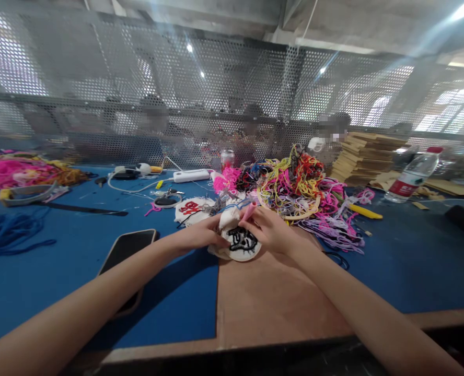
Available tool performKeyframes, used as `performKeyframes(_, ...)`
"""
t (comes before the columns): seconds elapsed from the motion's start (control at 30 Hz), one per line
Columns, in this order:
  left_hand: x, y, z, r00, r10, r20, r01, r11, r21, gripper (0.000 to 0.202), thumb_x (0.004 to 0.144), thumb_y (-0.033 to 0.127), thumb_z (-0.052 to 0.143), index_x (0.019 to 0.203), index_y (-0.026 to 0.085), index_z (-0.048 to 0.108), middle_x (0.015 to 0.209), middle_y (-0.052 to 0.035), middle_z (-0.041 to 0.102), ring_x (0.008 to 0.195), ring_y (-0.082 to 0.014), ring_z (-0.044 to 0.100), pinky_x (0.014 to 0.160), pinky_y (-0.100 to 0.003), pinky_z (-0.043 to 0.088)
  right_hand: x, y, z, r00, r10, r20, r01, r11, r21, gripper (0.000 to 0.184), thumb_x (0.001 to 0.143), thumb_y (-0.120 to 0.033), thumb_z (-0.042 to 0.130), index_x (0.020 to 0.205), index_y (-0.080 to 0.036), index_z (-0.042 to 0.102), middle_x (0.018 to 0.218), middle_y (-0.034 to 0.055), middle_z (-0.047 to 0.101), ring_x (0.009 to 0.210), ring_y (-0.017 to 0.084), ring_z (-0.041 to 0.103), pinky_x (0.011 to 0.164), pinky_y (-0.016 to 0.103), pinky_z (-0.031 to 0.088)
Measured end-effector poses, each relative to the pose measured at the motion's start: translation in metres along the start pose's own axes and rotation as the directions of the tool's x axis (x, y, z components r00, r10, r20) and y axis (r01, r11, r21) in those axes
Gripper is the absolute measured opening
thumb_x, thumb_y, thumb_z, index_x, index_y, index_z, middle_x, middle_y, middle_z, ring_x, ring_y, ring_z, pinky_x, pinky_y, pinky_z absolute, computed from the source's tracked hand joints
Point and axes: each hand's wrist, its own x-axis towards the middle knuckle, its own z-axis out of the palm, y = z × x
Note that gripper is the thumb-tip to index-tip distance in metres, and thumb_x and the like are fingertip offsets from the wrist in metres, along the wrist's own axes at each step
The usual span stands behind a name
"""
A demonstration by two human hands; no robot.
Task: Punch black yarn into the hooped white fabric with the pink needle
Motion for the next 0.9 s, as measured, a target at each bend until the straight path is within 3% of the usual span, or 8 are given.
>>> performKeyframes(0.2, -0.0010, 0.0032, 0.0029, 0.999, -0.036, -0.026, 0.036, 0.999, -0.001, 0.057, 0.060, 0.007, 0.060, 0.115, 0.018, 0.048, 0.096, -0.0037, 0.061, 0.084, -0.0164, 0.055, 0.067, -0.023, 0.042, 0.0018, -0.0020, -0.0016, 1.000, -0.009, 0.020, 0.010, 0.998, -0.054, 0.017, 0.084, -0.032, 0.049, 0.074, -0.018, 0.051, 0.075, 0.0035, 0.054, 0.069, 0.015, 0.049, 0.064, 0.028, 0.040)
performKeyframes(0.47, 0.0005, 0.0026, 0.0057, 1.000, -0.001, -0.027, -0.001, 0.998, -0.057, 0.059, 0.058, 0.006, 0.062, 0.114, 0.017, 0.048, 0.102, -0.0053, 0.060, 0.088, -0.0171, 0.055, 0.073, -0.025, 0.043, 0.0002, 0.0017, 0.0044, 0.998, 0.014, 0.060, -0.011, 0.999, -0.045, 0.012, 0.081, -0.022, 0.052, 0.091, -0.017, 0.058, 0.094, 0.0079, 0.054, 0.090, 0.019, 0.050, 0.075, 0.032, 0.041)
performKeyframes(0.67, 0.0007, 0.0011, 0.0040, 0.999, -0.023, -0.045, 0.021, 0.999, -0.037, 0.063, 0.058, 0.005, 0.061, 0.118, 0.019, 0.047, 0.102, -0.0052, 0.060, 0.085, -0.0170, 0.055, 0.069, -0.024, 0.042, 0.0009, 0.0002, 0.0020, 0.998, 0.058, -0.031, -0.055, 0.995, 0.088, 0.010, 0.083, -0.027, 0.050, 0.085, -0.019, 0.056, 0.087, 0.0038, 0.059, 0.082, 0.016, 0.053, 0.075, 0.031, 0.042)
performKeyframes(0.9, 0.0016, 0.0008, 0.0030, 1.000, 0.004, -0.015, -0.004, 0.999, -0.044, 0.067, 0.058, 0.004, 0.060, 0.121, 0.019, 0.044, 0.109, -0.0062, 0.059, 0.093, -0.0193, 0.054, 0.078, -0.028, 0.042, 0.0009, -0.0021, -0.0005, 0.989, 0.143, -0.042, -0.138, 0.984, 0.111, 0.014, 0.088, -0.029, 0.040, 0.087, -0.020, 0.050, 0.085, 0.0049, 0.059, 0.077, 0.017, 0.055, 0.071, 0.030, 0.042)
